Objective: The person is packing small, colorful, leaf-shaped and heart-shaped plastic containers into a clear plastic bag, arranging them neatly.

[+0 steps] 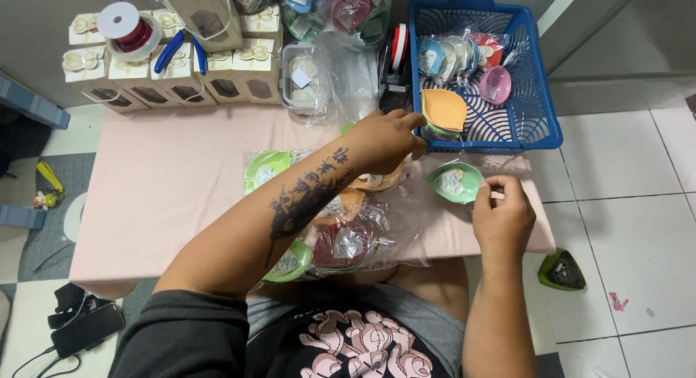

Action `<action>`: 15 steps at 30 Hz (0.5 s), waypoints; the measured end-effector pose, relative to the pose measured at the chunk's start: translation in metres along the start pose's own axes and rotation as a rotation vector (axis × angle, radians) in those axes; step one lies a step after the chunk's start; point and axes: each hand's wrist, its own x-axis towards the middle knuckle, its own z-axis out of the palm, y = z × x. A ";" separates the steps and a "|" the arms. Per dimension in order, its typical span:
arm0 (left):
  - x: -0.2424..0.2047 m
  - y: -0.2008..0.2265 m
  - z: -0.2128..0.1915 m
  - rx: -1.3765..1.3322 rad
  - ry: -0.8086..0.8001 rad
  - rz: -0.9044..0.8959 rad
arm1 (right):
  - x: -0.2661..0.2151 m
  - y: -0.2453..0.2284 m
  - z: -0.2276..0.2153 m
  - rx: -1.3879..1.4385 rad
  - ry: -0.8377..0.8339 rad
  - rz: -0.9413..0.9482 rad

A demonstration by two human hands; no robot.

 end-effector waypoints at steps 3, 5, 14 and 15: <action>0.004 0.000 0.001 -0.002 0.054 0.016 | 0.006 -0.012 -0.003 0.048 0.019 -0.029; 0.008 -0.001 0.005 -0.020 0.067 0.017 | 0.008 -0.022 -0.004 0.089 0.025 -0.048; -0.003 -0.008 0.004 -0.221 0.136 -0.004 | 0.021 -0.054 -0.009 0.017 0.073 -0.229; -0.003 -0.010 0.007 -0.246 0.157 -0.004 | 0.021 -0.055 -0.009 -0.036 0.079 -0.255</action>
